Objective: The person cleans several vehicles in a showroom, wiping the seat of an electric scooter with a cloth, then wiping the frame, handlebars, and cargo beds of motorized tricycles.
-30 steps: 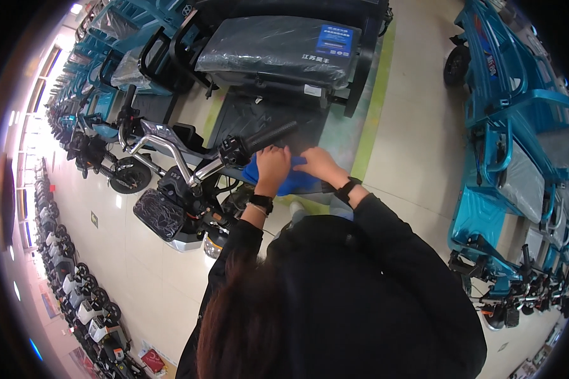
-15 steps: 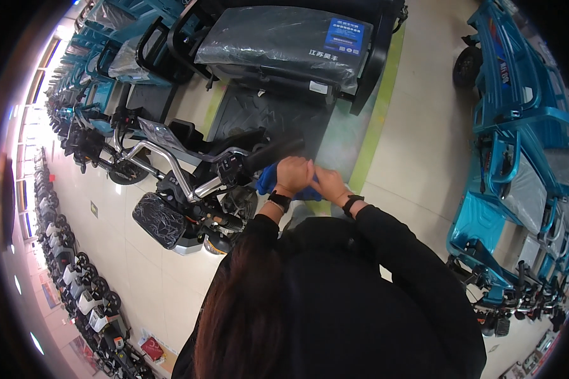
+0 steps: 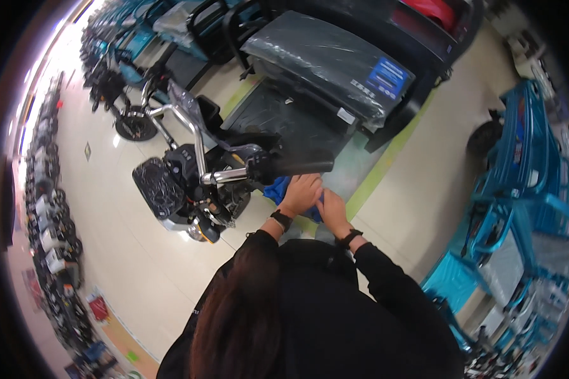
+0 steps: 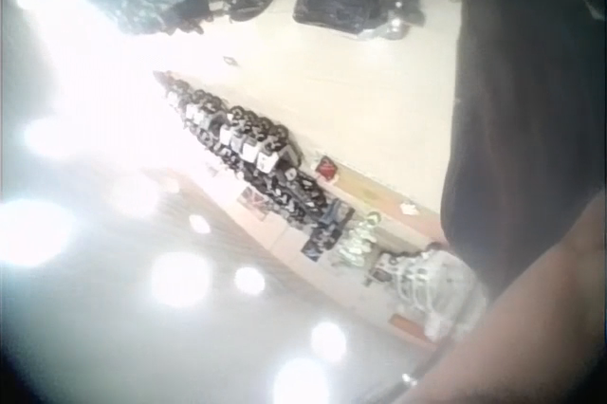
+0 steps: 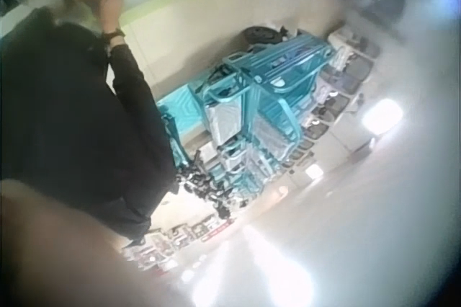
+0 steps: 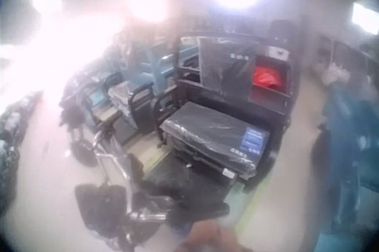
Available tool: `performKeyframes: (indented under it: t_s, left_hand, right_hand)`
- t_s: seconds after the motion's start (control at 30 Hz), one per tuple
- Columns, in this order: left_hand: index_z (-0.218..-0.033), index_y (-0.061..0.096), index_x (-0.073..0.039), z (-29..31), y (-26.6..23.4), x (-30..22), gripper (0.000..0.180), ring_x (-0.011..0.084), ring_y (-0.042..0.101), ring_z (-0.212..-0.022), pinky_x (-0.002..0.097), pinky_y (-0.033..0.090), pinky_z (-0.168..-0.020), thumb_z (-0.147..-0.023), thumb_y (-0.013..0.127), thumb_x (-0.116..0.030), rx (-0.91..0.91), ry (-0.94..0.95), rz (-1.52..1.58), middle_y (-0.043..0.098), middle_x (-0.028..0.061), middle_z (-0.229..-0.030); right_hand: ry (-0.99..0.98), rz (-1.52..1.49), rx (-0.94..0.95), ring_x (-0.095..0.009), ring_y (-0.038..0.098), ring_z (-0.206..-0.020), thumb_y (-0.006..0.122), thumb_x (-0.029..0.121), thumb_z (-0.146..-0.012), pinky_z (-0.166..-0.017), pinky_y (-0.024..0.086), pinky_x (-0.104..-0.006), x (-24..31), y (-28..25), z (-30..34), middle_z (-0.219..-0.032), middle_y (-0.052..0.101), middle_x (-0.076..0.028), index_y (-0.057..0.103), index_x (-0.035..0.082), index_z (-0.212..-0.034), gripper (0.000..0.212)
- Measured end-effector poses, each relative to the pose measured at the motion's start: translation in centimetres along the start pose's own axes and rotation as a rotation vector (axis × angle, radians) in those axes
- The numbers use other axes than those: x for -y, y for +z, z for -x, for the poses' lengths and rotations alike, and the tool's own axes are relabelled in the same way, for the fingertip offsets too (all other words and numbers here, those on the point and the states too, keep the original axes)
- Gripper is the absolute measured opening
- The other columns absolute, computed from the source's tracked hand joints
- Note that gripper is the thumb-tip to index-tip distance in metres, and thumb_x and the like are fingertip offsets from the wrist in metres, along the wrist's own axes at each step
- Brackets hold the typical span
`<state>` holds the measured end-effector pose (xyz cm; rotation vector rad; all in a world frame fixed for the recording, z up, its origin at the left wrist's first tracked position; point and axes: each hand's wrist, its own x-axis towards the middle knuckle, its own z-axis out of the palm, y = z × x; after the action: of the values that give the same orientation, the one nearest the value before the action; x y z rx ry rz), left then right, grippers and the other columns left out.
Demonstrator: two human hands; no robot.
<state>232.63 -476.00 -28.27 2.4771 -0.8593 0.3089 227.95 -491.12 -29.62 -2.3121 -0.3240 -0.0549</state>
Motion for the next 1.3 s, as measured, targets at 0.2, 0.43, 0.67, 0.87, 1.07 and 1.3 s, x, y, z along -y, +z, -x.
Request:
performKeyframes:
  t_s: [0.2,0.43,0.67,0.87,1.07,1.3]
  left_hand:
    - [-0.124,0.060,-0.007,5.9,-2.6,0.2,0.043,0.0283,0.052,-0.125,0.0439,0.041,-0.106,-0.081,0.059,-0.010,-0.182,-0.134,-0.071,0.054,0.0141,-0.134]
    - [-0.109,0.059,-0.007,9.4,-2.5,3.7,0.028,0.0308,0.059,-0.097,0.0437,0.051,-0.080,-0.081,0.057,-0.005,-0.189,-0.554,0.062,0.057,0.0109,-0.101]
    - [-0.110,0.059,-0.007,7.7,-6.3,8.3,0.027,0.0370,0.060,-0.089,0.0468,0.051,-0.073,-0.083,0.055,-0.003,-0.479,-0.765,0.006,0.059,0.0150,-0.097]
    - [-0.127,0.054,-0.001,7.7,-2.1,14.6,0.044,0.0424,0.061,-0.102,0.0479,0.049,-0.087,-0.084,0.057,-0.010,-0.469,-0.908,0.001,0.063,0.0257,-0.112]
    - [-0.131,0.047,0.003,5.0,-1.1,14.2,0.050,0.0383,0.060,-0.096,0.0461,0.049,-0.082,-0.085,0.056,-0.014,-0.467,-0.987,-0.079,0.056,0.0245,-0.117]
    - [-0.102,0.052,-0.002,4.2,-3.9,13.6,0.023,0.0310,0.060,-0.077,0.0440,0.049,-0.066,-0.084,0.058,-0.015,-0.285,-0.937,-0.224,0.055,0.0170,-0.093]
  right_hand:
    - [0.013,0.111,0.034,-0.042,0.056,-0.104,0.063,0.008,-0.087,-0.092,0.045,-0.0460,2.4,-1.6,-1.2,-0.111,0.059,-0.024,0.052,-0.004,-0.120,0.037]
    - [-0.129,0.255,0.254,-0.041,0.057,-0.107,0.062,0.007,-0.087,-0.091,0.047,-0.0468,6.7,0.1,-6.7,-0.117,0.059,-0.024,0.053,-0.004,-0.120,0.036]
    - [-0.435,0.154,0.143,-0.043,0.061,-0.094,0.057,0.016,-0.094,-0.076,0.051,-0.0465,8.9,5.0,-15.7,-0.102,0.060,-0.026,0.051,-0.001,-0.120,0.031]
    - [-0.324,0.400,0.073,-0.037,0.066,-0.090,0.065,0.021,-0.089,-0.070,0.056,-0.0451,13.4,8.8,-18.4,-0.105,0.058,-0.019,0.049,0.002,-0.128,0.047]
    - [-0.245,0.522,0.107,-0.038,0.068,-0.077,0.065,0.024,-0.089,-0.064,0.057,-0.0445,12.8,9.5,-18.7,-0.103,0.058,-0.017,0.049,0.005,-0.129,0.047]
    - [-0.163,0.563,0.118,-0.036,0.066,-0.087,0.065,0.022,-0.088,-0.067,0.056,-0.0445,12.8,9.9,-18.9,-0.106,0.057,-0.017,0.050,0.005,-0.128,0.046]
